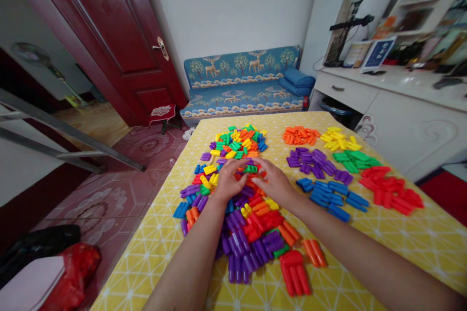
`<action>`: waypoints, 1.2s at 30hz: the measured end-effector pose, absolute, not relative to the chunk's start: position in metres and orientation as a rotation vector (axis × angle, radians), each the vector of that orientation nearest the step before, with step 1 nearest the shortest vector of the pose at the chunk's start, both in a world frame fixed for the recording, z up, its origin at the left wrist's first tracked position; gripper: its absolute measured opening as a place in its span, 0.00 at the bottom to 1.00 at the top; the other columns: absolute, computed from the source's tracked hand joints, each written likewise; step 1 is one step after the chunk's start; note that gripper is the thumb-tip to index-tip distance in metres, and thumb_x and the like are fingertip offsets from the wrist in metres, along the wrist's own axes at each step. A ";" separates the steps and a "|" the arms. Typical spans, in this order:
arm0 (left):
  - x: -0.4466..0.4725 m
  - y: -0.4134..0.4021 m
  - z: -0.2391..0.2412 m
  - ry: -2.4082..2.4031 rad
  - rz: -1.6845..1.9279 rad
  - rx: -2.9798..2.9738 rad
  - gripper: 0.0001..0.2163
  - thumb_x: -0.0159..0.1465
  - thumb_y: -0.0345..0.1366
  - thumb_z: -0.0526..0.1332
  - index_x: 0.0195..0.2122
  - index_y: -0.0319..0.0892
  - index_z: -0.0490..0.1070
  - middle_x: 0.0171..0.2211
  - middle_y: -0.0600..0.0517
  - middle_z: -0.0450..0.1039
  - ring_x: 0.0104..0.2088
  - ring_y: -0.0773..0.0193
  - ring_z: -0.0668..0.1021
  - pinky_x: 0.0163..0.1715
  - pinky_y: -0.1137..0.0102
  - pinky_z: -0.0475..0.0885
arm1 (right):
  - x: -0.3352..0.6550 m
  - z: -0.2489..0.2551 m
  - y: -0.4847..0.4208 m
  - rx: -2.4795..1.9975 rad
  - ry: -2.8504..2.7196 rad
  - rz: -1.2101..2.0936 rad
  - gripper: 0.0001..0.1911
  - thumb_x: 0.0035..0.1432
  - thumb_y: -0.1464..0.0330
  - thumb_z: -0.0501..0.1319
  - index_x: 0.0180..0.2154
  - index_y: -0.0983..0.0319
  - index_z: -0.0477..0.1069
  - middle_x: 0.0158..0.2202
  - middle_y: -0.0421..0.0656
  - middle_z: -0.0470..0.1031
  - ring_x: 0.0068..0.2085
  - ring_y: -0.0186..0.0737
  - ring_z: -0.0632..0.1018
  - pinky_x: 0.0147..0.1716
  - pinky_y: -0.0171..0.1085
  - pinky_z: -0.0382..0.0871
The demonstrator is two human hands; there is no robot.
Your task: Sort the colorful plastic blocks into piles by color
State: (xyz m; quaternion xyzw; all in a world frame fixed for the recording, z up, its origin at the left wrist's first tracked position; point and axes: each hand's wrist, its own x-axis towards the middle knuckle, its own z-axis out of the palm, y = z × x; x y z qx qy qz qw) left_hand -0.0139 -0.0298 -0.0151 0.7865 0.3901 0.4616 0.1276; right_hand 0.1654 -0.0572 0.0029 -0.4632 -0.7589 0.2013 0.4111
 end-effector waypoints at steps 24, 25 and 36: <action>-0.014 -0.026 -0.020 1.144 1.310 2.269 0.06 0.59 0.31 0.61 0.37 0.44 0.77 0.34 0.49 0.77 0.38 0.61 0.77 0.41 0.64 0.73 | 0.451 -0.016 0.020 -1.993 -1.236 -0.184 0.08 0.49 0.61 0.58 0.31 0.57 0.70 0.31 0.51 0.77 0.35 0.56 0.76 0.32 0.50 0.65; -0.014 -0.026 -0.020 1.143 1.313 2.266 0.06 0.59 0.32 0.61 0.36 0.44 0.77 0.34 0.49 0.77 0.38 0.61 0.77 0.40 0.63 0.73 | 0.452 -0.018 0.020 -2.015 -1.233 -0.202 0.08 0.49 0.61 0.59 0.31 0.57 0.70 0.31 0.51 0.77 0.34 0.56 0.76 0.31 0.50 0.64; -0.014 -0.024 -0.020 1.126 1.313 2.262 0.05 0.59 0.31 0.61 0.34 0.44 0.77 0.32 0.50 0.78 0.36 0.62 0.77 0.40 0.65 0.72 | 0.448 -0.019 0.023 -2.228 -1.298 -0.215 0.09 0.48 0.61 0.62 0.22 0.59 0.73 0.27 0.54 0.75 0.39 0.62 0.76 0.35 0.56 0.63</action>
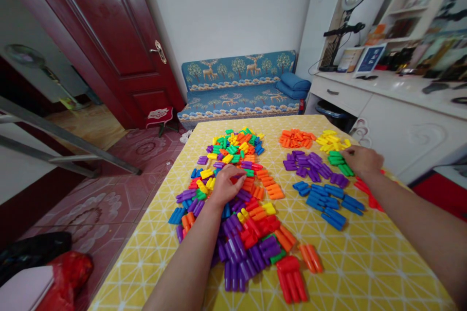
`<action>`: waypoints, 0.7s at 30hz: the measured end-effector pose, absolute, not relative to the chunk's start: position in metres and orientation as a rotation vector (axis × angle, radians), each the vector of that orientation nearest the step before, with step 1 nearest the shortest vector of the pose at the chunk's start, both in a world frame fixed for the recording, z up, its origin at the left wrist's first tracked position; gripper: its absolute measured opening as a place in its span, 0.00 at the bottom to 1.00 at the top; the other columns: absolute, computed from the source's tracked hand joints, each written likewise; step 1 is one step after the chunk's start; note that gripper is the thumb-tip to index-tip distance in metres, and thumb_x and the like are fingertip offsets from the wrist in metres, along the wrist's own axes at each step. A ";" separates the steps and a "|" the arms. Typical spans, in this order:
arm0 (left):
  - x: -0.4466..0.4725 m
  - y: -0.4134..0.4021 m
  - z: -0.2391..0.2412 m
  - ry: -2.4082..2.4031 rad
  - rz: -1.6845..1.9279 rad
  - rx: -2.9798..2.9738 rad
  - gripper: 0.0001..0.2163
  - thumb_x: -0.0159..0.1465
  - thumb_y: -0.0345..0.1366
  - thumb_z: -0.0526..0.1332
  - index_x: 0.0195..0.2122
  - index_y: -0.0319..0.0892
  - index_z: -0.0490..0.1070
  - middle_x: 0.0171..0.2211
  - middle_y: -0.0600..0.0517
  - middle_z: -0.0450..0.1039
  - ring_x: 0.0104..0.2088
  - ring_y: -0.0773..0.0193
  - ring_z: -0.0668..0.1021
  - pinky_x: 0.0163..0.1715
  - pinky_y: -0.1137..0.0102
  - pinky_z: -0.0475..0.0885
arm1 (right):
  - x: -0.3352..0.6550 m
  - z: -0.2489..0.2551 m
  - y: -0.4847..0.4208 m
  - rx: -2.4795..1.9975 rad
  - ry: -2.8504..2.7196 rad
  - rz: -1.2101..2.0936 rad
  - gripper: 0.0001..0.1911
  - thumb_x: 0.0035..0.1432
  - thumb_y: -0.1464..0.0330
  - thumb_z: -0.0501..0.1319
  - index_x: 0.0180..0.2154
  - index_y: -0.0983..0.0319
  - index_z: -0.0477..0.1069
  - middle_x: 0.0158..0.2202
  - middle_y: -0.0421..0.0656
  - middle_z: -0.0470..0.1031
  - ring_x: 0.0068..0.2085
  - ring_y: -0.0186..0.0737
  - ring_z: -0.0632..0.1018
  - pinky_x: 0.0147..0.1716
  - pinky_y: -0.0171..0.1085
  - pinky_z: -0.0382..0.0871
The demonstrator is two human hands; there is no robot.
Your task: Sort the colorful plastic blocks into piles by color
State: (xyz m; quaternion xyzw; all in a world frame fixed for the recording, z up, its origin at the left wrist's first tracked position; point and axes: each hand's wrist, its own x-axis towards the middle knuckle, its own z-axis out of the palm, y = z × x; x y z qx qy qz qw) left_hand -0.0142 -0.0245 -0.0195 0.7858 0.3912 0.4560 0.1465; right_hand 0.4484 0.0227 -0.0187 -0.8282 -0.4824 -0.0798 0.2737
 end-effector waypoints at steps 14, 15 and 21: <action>-0.018 -0.021 -0.021 1.400 1.462 2.091 0.14 0.67 0.39 0.52 0.40 0.41 0.76 0.39 0.48 0.79 0.41 0.60 0.78 0.44 0.66 0.72 | 0.247 -0.006 -0.039 -1.280 -1.555 0.415 0.10 0.57 0.62 0.58 0.36 0.59 0.74 0.40 0.44 0.77 0.42 0.43 0.77 0.41 0.41 0.71; -0.018 -0.021 -0.020 1.402 1.482 2.089 0.13 0.67 0.38 0.52 0.42 0.40 0.75 0.40 0.47 0.78 0.43 0.60 0.78 0.45 0.66 0.71 | 0.231 -0.011 -0.045 -1.255 -1.606 0.459 0.09 0.56 0.63 0.59 0.37 0.59 0.74 0.41 0.44 0.77 0.43 0.43 0.77 0.41 0.41 0.70; -0.017 -0.020 -0.021 1.383 1.514 2.024 0.12 0.65 0.36 0.55 0.47 0.40 0.73 0.42 0.46 0.77 0.43 0.60 0.78 0.45 0.65 0.72 | 0.185 -0.040 -0.054 -1.168 -1.806 0.435 0.08 0.55 0.69 0.59 0.37 0.60 0.74 0.42 0.46 0.73 0.47 0.43 0.73 0.50 0.44 0.66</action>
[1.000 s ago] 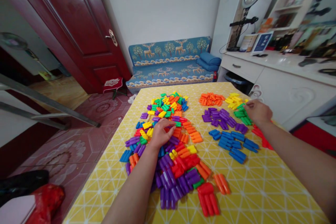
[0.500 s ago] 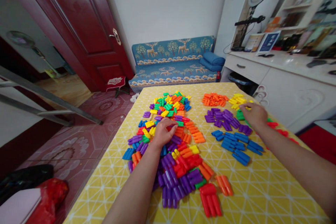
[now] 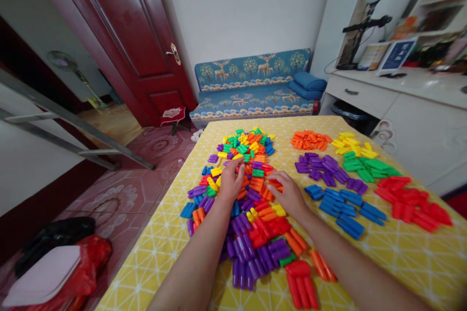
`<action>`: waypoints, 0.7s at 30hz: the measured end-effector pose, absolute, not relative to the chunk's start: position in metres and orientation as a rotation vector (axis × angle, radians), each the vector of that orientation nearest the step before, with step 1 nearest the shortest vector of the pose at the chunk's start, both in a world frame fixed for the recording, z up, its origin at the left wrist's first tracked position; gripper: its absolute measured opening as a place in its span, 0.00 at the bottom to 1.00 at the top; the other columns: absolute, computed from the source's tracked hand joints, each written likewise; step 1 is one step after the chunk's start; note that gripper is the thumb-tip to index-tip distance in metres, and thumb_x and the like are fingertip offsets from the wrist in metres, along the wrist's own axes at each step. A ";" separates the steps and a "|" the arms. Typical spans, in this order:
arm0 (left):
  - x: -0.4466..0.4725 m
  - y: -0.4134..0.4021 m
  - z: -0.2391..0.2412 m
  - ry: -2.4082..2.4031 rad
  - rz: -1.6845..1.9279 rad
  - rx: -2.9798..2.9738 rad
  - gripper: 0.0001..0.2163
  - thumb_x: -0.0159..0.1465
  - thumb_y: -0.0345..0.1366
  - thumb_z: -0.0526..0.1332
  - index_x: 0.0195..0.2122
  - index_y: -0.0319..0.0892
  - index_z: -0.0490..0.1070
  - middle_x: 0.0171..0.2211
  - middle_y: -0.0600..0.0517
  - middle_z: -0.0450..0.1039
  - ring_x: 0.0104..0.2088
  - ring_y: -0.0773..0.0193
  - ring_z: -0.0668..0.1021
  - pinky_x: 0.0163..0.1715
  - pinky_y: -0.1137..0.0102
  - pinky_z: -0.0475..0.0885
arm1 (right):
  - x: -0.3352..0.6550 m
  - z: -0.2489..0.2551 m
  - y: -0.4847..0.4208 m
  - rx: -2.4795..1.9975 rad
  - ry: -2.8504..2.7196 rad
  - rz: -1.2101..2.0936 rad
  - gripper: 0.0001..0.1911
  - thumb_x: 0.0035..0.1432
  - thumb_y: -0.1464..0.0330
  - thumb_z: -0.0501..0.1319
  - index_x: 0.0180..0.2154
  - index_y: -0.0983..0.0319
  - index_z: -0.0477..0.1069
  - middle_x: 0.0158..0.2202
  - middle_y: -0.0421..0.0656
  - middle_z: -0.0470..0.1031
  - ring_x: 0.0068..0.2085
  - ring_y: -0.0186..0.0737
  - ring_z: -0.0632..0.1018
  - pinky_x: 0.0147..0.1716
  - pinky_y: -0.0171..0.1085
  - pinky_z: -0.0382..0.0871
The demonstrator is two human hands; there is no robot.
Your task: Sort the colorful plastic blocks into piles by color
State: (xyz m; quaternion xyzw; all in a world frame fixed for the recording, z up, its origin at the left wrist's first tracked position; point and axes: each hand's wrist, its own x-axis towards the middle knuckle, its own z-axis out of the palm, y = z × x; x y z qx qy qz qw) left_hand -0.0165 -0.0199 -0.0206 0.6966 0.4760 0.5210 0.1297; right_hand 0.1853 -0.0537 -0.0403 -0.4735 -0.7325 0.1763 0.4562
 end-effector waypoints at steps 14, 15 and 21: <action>-0.015 0.015 0.028 1.216 1.437 1.537 0.16 0.58 0.35 0.57 0.48 0.39 0.73 0.32 0.49 0.76 0.33 0.64 0.77 0.35 0.69 0.73 | 0.187 -0.047 -0.054 -1.190 -1.824 0.461 0.07 0.55 0.71 0.57 0.33 0.60 0.74 0.42 0.44 0.72 0.46 0.43 0.73 0.48 0.42 0.66; -0.017 0.024 0.032 1.274 1.293 1.748 0.19 0.56 0.32 0.59 0.49 0.40 0.72 0.37 0.48 0.77 0.38 0.61 0.77 0.40 0.67 0.73 | 0.187 -0.047 -0.054 -1.190 -1.821 0.463 0.07 0.55 0.71 0.58 0.33 0.60 0.74 0.42 0.44 0.72 0.46 0.43 0.73 0.48 0.42 0.66; -0.017 0.071 0.043 1.657 0.113 2.550 0.35 0.47 0.36 0.69 0.58 0.48 0.65 0.57 0.46 0.66 0.55 0.49 0.69 0.54 0.59 0.66 | 0.187 -0.046 -0.053 -1.179 -1.800 0.490 0.07 0.55 0.72 0.57 0.32 0.59 0.75 0.41 0.43 0.72 0.45 0.41 0.73 0.47 0.41 0.66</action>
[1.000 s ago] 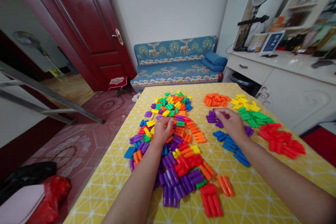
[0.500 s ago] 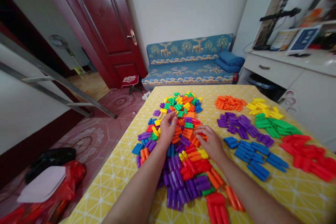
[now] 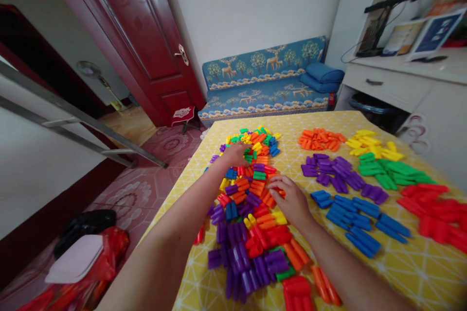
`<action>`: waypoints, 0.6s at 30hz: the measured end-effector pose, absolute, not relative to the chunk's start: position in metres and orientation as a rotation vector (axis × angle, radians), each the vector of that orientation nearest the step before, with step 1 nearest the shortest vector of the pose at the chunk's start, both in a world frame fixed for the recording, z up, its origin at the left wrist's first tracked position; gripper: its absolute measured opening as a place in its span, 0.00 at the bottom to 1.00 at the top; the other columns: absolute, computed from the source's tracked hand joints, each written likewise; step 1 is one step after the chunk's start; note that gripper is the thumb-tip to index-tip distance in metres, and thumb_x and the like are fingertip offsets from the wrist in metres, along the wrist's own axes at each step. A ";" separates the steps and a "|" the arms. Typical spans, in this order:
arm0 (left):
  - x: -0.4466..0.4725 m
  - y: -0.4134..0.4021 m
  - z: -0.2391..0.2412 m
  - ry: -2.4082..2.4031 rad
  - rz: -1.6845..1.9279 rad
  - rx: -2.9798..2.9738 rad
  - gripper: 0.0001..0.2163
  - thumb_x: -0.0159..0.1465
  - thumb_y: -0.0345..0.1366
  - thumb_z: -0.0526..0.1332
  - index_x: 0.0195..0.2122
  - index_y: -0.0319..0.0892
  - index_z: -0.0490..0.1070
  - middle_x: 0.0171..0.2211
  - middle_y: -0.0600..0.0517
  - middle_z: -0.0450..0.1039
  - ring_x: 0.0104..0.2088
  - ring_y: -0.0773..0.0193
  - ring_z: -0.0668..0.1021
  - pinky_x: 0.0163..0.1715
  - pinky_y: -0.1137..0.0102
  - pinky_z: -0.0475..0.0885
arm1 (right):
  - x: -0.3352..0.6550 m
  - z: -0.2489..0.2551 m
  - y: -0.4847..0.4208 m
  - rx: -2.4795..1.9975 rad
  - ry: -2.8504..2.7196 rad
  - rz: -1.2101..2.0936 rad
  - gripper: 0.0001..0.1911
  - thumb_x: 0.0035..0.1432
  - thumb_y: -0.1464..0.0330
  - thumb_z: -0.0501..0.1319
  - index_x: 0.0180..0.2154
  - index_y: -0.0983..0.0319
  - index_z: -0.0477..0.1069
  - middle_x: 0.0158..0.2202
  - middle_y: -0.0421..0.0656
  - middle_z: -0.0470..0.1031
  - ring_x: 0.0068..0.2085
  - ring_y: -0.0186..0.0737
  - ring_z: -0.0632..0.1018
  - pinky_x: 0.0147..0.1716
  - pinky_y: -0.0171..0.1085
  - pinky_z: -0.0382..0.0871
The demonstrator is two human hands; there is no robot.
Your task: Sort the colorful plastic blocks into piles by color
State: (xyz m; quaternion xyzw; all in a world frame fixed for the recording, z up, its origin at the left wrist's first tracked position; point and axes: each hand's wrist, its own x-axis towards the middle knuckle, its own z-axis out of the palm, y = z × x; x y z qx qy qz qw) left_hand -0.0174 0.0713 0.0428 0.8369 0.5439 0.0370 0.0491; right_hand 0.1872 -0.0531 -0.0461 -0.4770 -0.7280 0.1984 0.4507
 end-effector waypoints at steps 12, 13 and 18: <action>-0.018 0.072 0.032 1.672 0.092 2.655 0.27 0.50 0.37 0.65 0.54 0.51 0.68 0.46 0.49 0.73 0.47 0.54 0.75 0.47 0.64 0.71 | 0.187 -0.047 -0.051 -1.172 -1.778 0.536 0.08 0.56 0.72 0.57 0.33 0.59 0.75 0.41 0.43 0.73 0.45 0.41 0.73 0.47 0.40 0.66; -0.020 0.068 0.034 1.638 0.133 2.664 0.25 0.51 0.35 0.64 0.52 0.51 0.70 0.45 0.50 0.74 0.47 0.55 0.75 0.47 0.65 0.71 | 0.188 -0.047 -0.051 -1.167 -1.779 0.534 0.08 0.56 0.72 0.57 0.33 0.59 0.74 0.41 0.43 0.73 0.45 0.41 0.73 0.47 0.40 0.66; -0.032 0.045 0.036 1.459 0.351 2.623 0.21 0.51 0.29 0.59 0.48 0.47 0.74 0.45 0.52 0.76 0.45 0.58 0.77 0.46 0.68 0.71 | 0.188 -0.046 -0.051 -1.159 -1.789 0.518 0.07 0.56 0.72 0.57 0.32 0.59 0.74 0.40 0.43 0.73 0.44 0.41 0.74 0.45 0.40 0.67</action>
